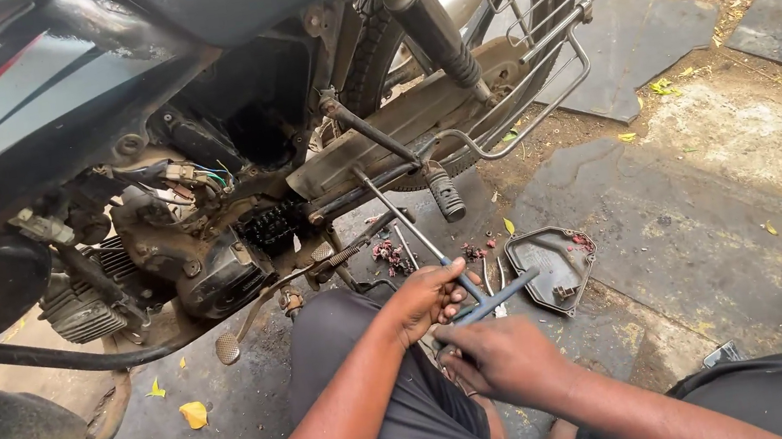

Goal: The person sits on the ground beside a motorcycle and works on its engine and drive area. They use a T-handle wrench on engine fasteners, wipe parts and hands with a rag, reposition a metal guard rail by hand, and handle small engine components and covers on the ground.

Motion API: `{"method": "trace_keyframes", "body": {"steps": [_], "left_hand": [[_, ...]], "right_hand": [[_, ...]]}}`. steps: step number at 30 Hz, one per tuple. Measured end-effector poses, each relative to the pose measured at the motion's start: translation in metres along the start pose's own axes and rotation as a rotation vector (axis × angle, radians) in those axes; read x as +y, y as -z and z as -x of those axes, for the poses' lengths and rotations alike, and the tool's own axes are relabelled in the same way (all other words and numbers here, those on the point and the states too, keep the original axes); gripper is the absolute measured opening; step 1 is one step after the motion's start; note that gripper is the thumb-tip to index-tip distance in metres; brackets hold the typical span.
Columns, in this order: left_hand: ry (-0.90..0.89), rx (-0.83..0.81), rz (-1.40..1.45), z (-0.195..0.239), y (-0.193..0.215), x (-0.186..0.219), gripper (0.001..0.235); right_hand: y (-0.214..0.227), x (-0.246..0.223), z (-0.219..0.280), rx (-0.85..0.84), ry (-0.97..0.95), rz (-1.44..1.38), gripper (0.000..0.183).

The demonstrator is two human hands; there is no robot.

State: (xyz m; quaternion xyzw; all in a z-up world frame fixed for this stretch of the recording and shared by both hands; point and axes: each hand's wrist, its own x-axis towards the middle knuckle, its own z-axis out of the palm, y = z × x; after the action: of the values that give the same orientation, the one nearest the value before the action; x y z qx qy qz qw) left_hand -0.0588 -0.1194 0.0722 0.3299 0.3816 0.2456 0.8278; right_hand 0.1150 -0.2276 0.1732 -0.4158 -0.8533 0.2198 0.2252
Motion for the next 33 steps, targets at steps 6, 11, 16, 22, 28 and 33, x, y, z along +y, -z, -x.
{"method": "trace_keyframes", "body": {"steps": [6, 11, 16, 22, 28, 33], "left_hand": [[-0.034, 0.182, -0.041, 0.0, -0.004, -0.009, 0.045], [0.0, 0.227, -0.02, -0.005, -0.005, -0.012, 0.043], [0.054, 0.332, -0.138, -0.005, -0.002, -0.02, 0.039], [-0.049, 0.261, -0.067, -0.009, -0.008, -0.018, 0.037], [-0.14, 0.266, 0.045, -0.01, -0.001, -0.024, 0.039], [-0.084, 0.273, 0.066, -0.005, -0.006, -0.019, 0.037]], "right_hand": [[-0.052, 0.07, 0.018, -0.33, -0.406, 0.116, 0.038], [-0.049, 0.094, 0.017, -0.094, -0.895, -0.524, 0.03], [-0.015, 0.063, 0.019, 0.533, -0.821, -1.012, 0.041], [-0.053, 0.021, 0.03, 0.011, -0.522, -0.966, 0.043], [-0.067, 0.07, 0.024, -0.165, -1.021, -0.797, 0.06], [-0.053, 0.078, 0.029, 0.375, -0.959, -1.117, 0.052]]}}
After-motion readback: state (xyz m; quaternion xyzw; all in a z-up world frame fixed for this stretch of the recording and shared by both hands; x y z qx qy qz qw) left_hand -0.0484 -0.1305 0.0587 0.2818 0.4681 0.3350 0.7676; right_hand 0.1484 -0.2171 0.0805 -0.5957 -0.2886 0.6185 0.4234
